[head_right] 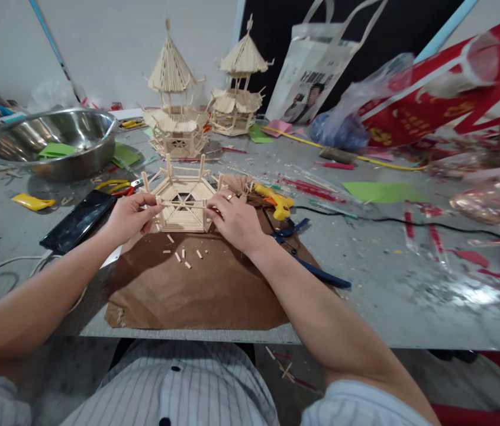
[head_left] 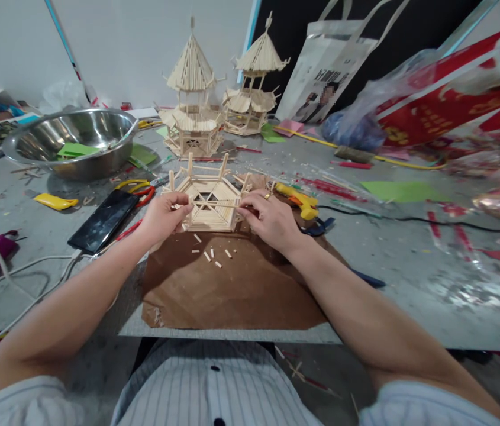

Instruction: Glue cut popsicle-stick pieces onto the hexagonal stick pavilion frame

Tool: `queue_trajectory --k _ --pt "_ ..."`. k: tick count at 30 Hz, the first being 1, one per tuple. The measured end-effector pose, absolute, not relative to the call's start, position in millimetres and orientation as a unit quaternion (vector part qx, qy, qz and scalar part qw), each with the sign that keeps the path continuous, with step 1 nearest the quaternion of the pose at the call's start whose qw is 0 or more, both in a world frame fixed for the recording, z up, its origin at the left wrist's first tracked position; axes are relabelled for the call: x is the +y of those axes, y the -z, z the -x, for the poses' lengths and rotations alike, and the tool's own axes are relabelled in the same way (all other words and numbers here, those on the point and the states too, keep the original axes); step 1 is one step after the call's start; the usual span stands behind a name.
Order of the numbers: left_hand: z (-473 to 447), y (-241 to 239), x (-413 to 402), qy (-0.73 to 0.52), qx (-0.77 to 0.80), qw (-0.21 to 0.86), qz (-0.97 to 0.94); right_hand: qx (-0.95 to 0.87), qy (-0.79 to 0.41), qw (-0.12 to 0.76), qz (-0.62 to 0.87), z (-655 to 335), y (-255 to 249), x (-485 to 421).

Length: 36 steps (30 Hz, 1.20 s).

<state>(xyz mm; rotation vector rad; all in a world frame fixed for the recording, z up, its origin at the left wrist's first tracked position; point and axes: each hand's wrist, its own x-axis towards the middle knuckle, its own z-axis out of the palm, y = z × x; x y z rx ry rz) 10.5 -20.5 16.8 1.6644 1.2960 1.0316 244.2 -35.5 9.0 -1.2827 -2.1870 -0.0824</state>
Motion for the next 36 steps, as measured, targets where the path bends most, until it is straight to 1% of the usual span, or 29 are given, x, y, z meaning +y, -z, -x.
queue_trajectory --k 5,13,18,23,27,31,36 --pt "-9.1 -15.5 -16.9 -0.411 0.484 0.377 -0.674 -0.819 0.026 0.303 0.487 -245.1 -7.3 -33.4" --pt "-10.1 -16.9 -15.4 -0.399 0.501 0.358 -0.679 -0.813 0.046 0.298 0.498 -240.8 -10.3 -35.8" --pt "-8.3 -16.6 -14.2 -0.388 0.496 0.329 -0.703 -0.813 0.053 0.303 0.494 -239.5 -10.1 -36.3" --pt "-5.0 -15.5 -11.0 -0.385 0.481 0.272 -0.74 -0.821 0.048 0.298 0.484 -241.2 -9.7 -35.9" --pt "-3.3 -16.4 -10.9 -0.372 0.476 0.26 -0.753 -0.83 0.048 0.3 0.468 -242.2 -10.4 -36.3" --pt "-2.3 -18.4 -12.3 -0.352 0.491 0.236 -0.761 -0.834 0.065 0.314 0.449 -242.6 -8.4 -35.0" --pt "-0.3 -19.0 -10.6 -0.321 0.507 0.209 -0.773 -0.831 0.102 0.36 0.412 -243.6 -0.7 -29.4"
